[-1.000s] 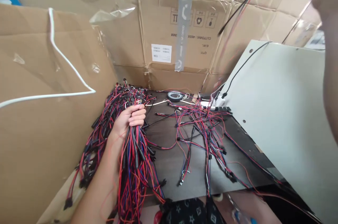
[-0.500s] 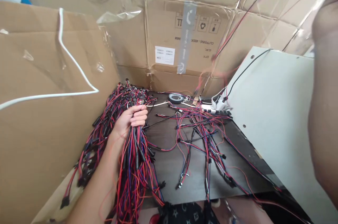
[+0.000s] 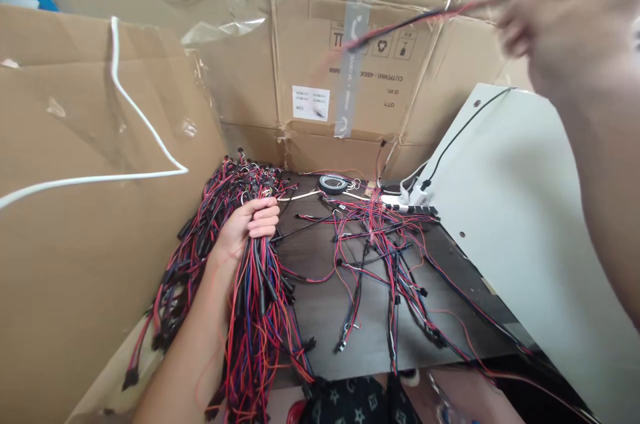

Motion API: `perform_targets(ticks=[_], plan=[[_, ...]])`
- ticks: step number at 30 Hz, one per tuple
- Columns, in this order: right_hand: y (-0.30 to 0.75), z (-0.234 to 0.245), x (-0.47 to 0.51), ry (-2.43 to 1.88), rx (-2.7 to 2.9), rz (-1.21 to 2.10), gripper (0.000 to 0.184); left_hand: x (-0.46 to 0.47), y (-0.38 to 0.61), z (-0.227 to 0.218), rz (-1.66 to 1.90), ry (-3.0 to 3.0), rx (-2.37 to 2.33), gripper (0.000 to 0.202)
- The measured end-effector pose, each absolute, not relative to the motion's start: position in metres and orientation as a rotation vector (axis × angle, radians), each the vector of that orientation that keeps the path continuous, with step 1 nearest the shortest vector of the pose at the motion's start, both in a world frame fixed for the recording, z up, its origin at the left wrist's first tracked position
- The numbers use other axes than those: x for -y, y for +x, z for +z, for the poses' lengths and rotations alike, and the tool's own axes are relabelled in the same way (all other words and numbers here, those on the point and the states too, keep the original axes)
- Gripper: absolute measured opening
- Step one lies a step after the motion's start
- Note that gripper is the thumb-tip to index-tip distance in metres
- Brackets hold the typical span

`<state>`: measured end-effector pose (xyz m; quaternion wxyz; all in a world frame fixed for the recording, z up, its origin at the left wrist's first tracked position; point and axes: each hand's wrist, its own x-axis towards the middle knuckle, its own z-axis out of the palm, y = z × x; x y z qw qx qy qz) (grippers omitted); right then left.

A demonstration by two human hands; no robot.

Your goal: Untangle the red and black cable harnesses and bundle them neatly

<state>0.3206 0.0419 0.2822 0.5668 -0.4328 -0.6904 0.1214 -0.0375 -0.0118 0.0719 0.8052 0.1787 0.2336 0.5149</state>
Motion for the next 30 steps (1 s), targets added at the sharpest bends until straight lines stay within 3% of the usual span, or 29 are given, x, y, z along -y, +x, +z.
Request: perform_targets(ticks=[3,6,10,17,21,25,30], plan=[[0.320,0.269,-0.041,-1.492,2.201,0.571,0.030,0.012,-0.037,0.072,1.101,0.420,-0.518,0.040],[0.312,0.253,-0.034,-1.673,2.394,0.924,0.016,0.013,-0.036,0.072,1.098,0.443,-0.531,0.041],[0.290,0.231,-0.022,-1.352,2.051,1.325,0.010,0.014,-0.032,0.070,1.092,0.499,-0.548,0.042],[0.232,0.169,-0.008,-0.745,1.794,2.016,0.023,0.012,-0.015,0.055,1.011,0.611,-0.532,0.034],[0.185,0.131,-0.012,-0.733,1.671,2.028,0.020,0.013,-0.004,0.043,0.970,0.656,-0.494,0.027],[0.153,0.107,-0.021,-0.986,1.721,1.745,0.028,0.016,0.001,0.040,0.971,0.686,-0.518,0.043],[0.142,0.097,-0.019,-1.019,1.497,1.972,0.043,0.018,0.005,0.044,1.063,0.835,-0.826,0.037]])
